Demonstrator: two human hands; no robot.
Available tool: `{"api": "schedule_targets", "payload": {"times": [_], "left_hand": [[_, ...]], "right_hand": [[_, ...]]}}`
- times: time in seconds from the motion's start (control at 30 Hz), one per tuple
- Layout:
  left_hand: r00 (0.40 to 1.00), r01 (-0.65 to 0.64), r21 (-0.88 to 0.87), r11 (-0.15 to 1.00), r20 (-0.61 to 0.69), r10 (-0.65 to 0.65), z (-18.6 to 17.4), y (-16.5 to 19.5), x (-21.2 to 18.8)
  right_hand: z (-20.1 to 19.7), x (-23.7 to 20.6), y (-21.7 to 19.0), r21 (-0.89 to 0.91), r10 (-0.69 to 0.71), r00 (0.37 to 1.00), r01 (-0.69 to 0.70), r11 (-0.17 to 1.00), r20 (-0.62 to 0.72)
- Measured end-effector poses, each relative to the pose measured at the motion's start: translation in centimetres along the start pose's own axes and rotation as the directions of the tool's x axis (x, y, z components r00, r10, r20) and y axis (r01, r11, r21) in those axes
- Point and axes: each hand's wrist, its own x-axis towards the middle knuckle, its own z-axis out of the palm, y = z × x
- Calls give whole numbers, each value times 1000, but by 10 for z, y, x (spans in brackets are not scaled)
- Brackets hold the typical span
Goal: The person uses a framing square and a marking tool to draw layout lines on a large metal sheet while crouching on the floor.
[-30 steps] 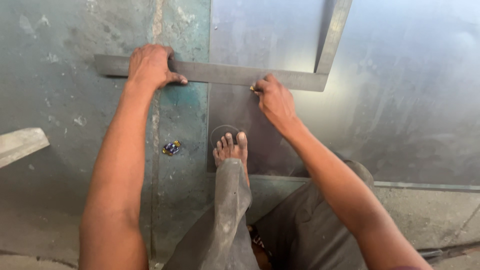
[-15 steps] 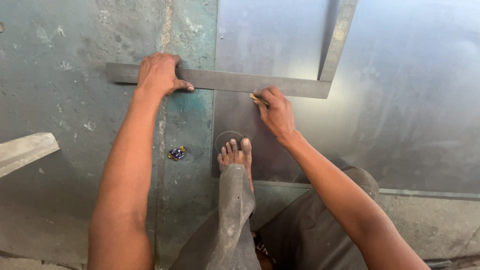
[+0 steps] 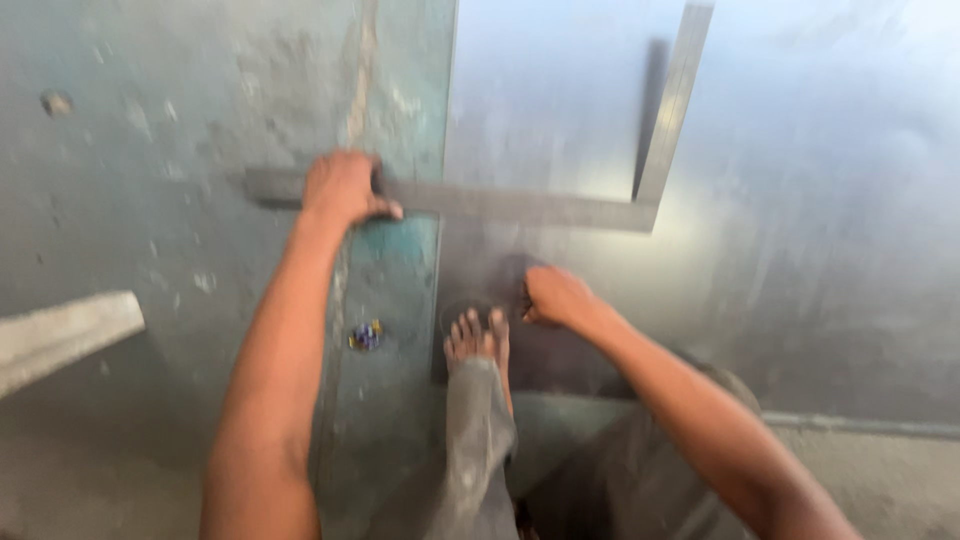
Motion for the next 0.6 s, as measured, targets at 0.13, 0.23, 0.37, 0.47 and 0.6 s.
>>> {"api": "schedule_targets", "payload": {"times": [0.13,0.23,0.37,0.47,0.6], "left_hand": [[998,34,20,999,56,-35,-1,0,1],[1000,30,-33,999,6,-29,-4,0,0],[999,45,-62,997,6,-44,-6,2,-3],[996,71,-35,997,54,-69,-6,2,-3],[999,51,-44,998,11,-50,-4,1,-1]], "right_hand": [[-6,-5,-13,258,-29,669,326,909,-743],[-11,1,-26,297,49,595,326,897,-802],[-12,1,-28,273,23,616,315,909,-787],[-13,4,-22,256,14,672,263,930,-741],[-16,13,-17,171,-13,715,185,968,-699]]}}
